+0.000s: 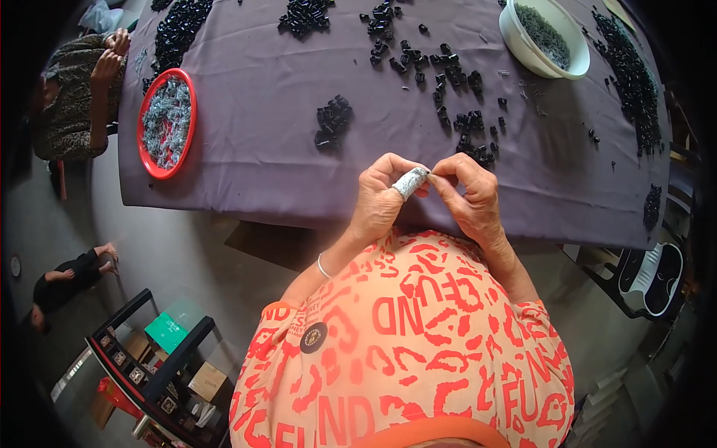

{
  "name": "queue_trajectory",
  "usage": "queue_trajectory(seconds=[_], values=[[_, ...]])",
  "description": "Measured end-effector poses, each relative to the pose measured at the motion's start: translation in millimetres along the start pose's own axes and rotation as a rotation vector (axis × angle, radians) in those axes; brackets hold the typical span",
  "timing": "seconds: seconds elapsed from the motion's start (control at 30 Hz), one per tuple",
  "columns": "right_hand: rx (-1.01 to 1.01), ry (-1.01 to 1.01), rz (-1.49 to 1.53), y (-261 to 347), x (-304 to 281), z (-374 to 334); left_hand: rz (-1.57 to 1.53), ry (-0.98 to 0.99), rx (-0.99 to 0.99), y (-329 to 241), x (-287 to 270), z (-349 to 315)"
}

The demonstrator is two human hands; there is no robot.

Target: The person assembles small plastic components by repeatedly inserting small metal pins into plastic parts by hand.

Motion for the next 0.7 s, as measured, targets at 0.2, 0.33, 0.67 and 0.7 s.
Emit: queue_trajectory(seconds=[0.2, 0.33, 0.67, 0.7], values=[[-0.012, -0.105, -0.087, -8.0, -13.3, 18.6, -0.350, 0.094, -0.117, -2.0, -6.7, 10.2], [-0.271, -0.222, -0.612, -19.1, -15.4, 50.4, -0.329, 0.131, -0.085, -5.7, -16.1, 16.0], [-0.256, -0.152, -0.947, -38.5, 18.3, 75.0, -0.401, 0.139, -0.082, 0.8, -20.7, 14.9], [-0.305, -0.183, -0.874, -38.4, 15.5, 72.8, -0.406, 0.134, -0.082, 1.1, -21.5, 15.1]])
Point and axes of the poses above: each hand's wrist, its own z-axis towards the middle knuckle, its own x-axis out of the palm, y = z × x, the point moved 2 cm from there along z, towards the middle knuckle, and after that the axes turned 10 degrees about -y, right-handed, at the moved point
